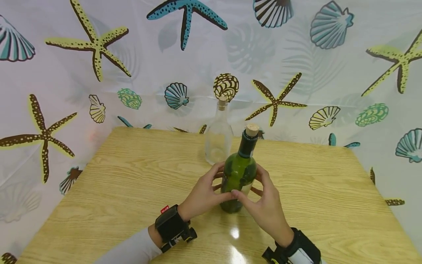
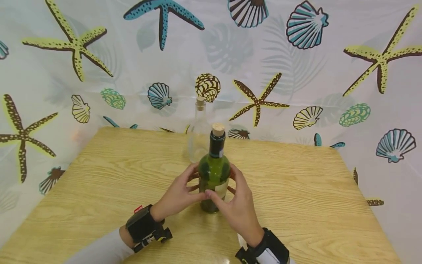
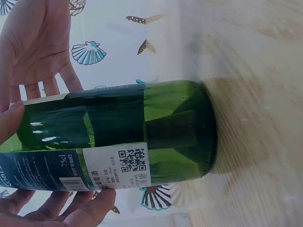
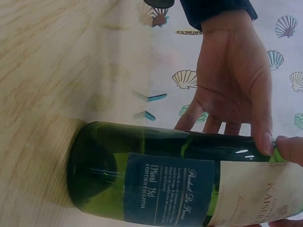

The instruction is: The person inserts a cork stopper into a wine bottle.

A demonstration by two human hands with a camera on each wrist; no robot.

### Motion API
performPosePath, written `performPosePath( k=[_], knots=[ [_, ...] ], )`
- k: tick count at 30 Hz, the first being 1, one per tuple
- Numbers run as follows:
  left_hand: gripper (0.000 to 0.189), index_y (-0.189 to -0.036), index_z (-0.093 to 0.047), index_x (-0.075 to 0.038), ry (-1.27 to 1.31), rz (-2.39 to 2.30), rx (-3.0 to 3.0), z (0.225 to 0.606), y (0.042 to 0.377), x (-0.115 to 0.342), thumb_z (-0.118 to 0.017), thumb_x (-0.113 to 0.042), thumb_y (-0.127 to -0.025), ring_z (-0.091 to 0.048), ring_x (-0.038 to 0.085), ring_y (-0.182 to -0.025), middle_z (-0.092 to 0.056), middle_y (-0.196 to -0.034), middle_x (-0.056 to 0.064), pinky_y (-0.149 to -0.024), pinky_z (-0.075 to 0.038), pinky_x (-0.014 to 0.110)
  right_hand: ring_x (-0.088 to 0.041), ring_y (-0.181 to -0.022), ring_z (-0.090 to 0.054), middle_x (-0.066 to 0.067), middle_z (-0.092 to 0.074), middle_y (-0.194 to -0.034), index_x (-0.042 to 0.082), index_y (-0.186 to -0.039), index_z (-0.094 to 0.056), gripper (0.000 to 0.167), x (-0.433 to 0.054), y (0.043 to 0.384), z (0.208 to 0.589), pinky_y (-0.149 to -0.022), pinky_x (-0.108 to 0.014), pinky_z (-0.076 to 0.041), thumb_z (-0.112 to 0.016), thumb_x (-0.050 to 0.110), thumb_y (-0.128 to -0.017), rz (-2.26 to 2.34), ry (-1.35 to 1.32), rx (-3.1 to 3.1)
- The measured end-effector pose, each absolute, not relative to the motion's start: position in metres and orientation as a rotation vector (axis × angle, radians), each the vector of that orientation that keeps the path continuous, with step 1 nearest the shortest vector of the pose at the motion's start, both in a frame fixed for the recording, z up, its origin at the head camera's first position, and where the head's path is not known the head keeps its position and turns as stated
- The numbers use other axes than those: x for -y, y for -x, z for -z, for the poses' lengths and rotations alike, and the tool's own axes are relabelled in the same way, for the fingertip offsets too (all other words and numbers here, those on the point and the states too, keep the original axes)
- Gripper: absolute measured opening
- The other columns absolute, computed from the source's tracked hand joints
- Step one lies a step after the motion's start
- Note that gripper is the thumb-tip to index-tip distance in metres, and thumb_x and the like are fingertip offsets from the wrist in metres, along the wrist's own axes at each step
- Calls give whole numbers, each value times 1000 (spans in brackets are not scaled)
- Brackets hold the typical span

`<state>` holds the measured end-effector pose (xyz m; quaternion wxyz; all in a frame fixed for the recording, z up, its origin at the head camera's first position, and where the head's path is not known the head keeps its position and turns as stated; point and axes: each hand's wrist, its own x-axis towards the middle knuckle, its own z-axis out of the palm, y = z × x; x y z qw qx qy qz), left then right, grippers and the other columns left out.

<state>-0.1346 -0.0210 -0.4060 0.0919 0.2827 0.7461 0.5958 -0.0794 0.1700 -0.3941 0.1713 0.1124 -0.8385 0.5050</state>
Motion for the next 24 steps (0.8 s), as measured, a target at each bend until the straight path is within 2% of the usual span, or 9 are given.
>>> performPosePath(
  k=[7, 12, 24],
  knots=[
    [77, -152, -38, -22, -847, -1748, -2263, 408, 145, 6, -81, -19, -88, -50, 26, -133, -52, -143, 6, -101, -48, 56, -45, -125, -54, -23, -54, -137, 2, -150, -36, 80, -180, 89, 397, -80, -58, -57, -81, 7, -85, -1372, -350, 2361],
    [76, -152, -38, -22, -840, -1742, -2289, 408, 155, -5, -80, -21, -88, -51, 26, -132, -53, -141, 7, -101, -49, 54, -47, -128, -52, -26, -51, -143, 6, -157, -28, 84, -189, 97, 398, -83, -62, -55, -77, 5, -88, -1346, -393, 2368],
    [79, -155, -33, -17, -825, -1740, -2356, 408, 187, -35, -78, -18, -90, -52, 35, -134, -50, -146, 15, -101, -51, 49, -47, -138, -41, -24, -40, -154, 12, -161, -15, 84, -215, 135, 394, -92, -64, -48, -68, 8, -96, -1346, -440, 2455]
  ],
)
